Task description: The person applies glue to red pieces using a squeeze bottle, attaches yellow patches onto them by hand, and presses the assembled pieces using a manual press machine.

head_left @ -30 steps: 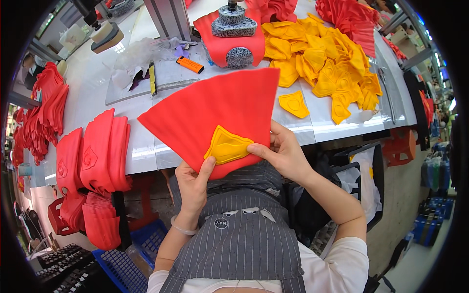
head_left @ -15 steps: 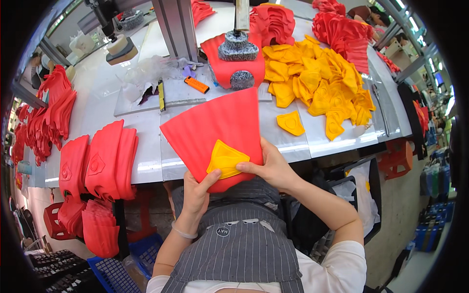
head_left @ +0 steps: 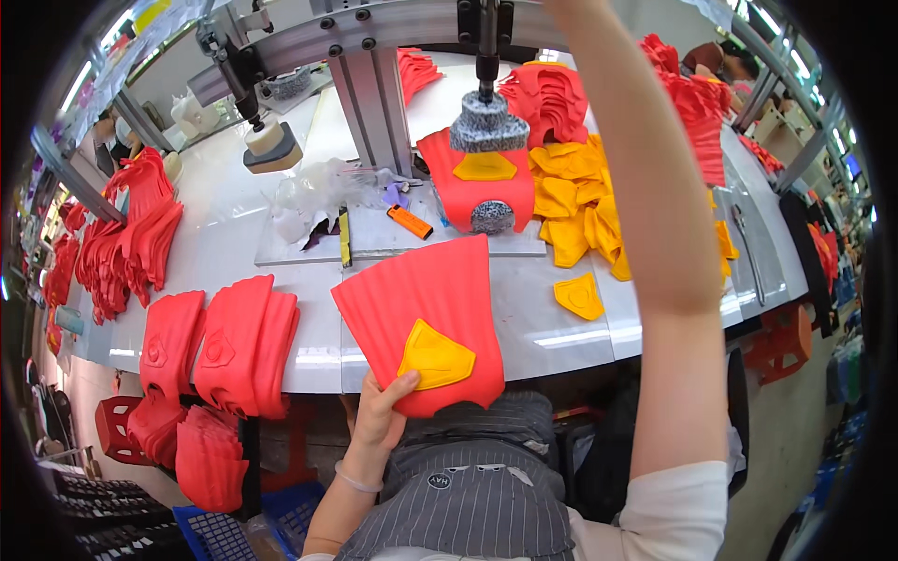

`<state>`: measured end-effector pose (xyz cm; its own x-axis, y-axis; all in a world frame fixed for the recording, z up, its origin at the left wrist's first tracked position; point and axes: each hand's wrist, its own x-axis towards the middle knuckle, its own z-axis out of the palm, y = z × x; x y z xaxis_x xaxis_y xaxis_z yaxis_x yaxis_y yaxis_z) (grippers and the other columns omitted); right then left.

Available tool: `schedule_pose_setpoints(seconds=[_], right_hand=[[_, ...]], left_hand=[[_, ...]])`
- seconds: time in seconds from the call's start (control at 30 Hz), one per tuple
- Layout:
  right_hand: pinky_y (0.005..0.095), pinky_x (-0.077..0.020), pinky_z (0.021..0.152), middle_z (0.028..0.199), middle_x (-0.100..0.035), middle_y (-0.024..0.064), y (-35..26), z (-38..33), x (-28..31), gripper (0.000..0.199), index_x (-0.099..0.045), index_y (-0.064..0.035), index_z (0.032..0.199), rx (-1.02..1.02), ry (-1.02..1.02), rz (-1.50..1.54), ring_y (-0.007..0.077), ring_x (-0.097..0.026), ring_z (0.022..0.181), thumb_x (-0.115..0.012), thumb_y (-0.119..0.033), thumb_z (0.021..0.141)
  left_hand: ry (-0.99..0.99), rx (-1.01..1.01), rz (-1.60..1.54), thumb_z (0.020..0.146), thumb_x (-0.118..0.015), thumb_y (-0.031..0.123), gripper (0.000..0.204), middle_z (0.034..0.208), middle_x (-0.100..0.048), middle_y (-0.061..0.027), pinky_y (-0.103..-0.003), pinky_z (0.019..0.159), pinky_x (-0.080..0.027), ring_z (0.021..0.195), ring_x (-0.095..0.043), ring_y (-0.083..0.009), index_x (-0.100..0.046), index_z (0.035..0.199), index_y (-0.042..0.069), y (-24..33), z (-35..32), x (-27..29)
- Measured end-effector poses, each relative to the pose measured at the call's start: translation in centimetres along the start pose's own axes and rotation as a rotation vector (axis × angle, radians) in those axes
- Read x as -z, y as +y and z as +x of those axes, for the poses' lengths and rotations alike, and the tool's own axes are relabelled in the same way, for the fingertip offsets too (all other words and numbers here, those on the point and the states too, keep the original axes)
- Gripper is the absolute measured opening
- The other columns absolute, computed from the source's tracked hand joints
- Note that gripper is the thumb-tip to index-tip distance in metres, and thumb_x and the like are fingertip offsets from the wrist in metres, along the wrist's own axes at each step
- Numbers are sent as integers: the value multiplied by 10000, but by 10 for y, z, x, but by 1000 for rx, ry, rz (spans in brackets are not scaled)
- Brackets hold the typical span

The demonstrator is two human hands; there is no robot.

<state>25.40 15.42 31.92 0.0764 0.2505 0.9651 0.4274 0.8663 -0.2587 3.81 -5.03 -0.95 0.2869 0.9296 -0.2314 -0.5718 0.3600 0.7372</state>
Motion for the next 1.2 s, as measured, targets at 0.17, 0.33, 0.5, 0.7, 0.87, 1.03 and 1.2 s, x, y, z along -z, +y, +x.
schedule_pose_setpoints(seconds=[0.17,0.33,0.5,0.7,0.87,1.03,1.2], right_hand=[[343,-469,807,962,-591,177,50,-10,-13,207,-530,15,1049,112,22,-55,291,-596,893,-568,-114,891],[368,-427,906,1025,-560,149,80,-200,40,177,-537,13,1073,-61,60,-433,283,-538,1018,-497,-22,905],[437,-415,887,1046,-563,230,155,-299,69,342,-527,16,1082,-704,-427,-755,382,-526,1003,-647,-211,857],[376,-474,901,1164,-596,186,95,-280,44,512,-430,12,1253,-794,-36,-251,270,-594,1051,-684,-226,876],[317,-499,887,1187,-589,159,69,-247,79,569,-348,-16,1320,-1110,277,264,198,-601,1052,-682,-157,882],[314,-535,815,1152,-591,171,170,-183,134,605,-378,41,1292,-847,348,62,206,-622,984,-724,-182,849],[319,-557,718,1065,-635,179,281,-118,117,549,-527,99,1169,-1051,279,131,225,-661,852,-773,-223,799]], left_hand=[[38,-71,-5,821,-677,43,431,1178,-624,-111,-344,988,-439,1100,-594,-202,-542,1224,-29,10,3,3],[65,-78,-16,816,-683,38,436,1170,-627,-108,-336,980,-443,1088,-599,-194,-543,1224,-28,21,4,16],[31,-79,-12,813,-682,33,436,1165,-630,-104,-331,977,-443,1082,-602,-190,-545,1223,-25,23,13,11],[56,-116,4,806,-680,30,444,1174,-625,-103,-332,981,-440,1090,-597,-193,-542,1225,-25,22,14,2],[64,-113,44,788,-692,50,508,1197,-609,-108,-336,996,-426,1110,-584,-199,-507,1255,-24,35,20,10],[28,-107,83,764,-703,64,604,1237,-579,-118,-346,1023,-400,1152,-555,-211,-444,1302,-23,41,38,-4],[29,-111,97,747,-706,49,651,1259,-561,-119,-353,1037,-385,1180,-533,-216,-411,1323,-24,40,49,-12]])
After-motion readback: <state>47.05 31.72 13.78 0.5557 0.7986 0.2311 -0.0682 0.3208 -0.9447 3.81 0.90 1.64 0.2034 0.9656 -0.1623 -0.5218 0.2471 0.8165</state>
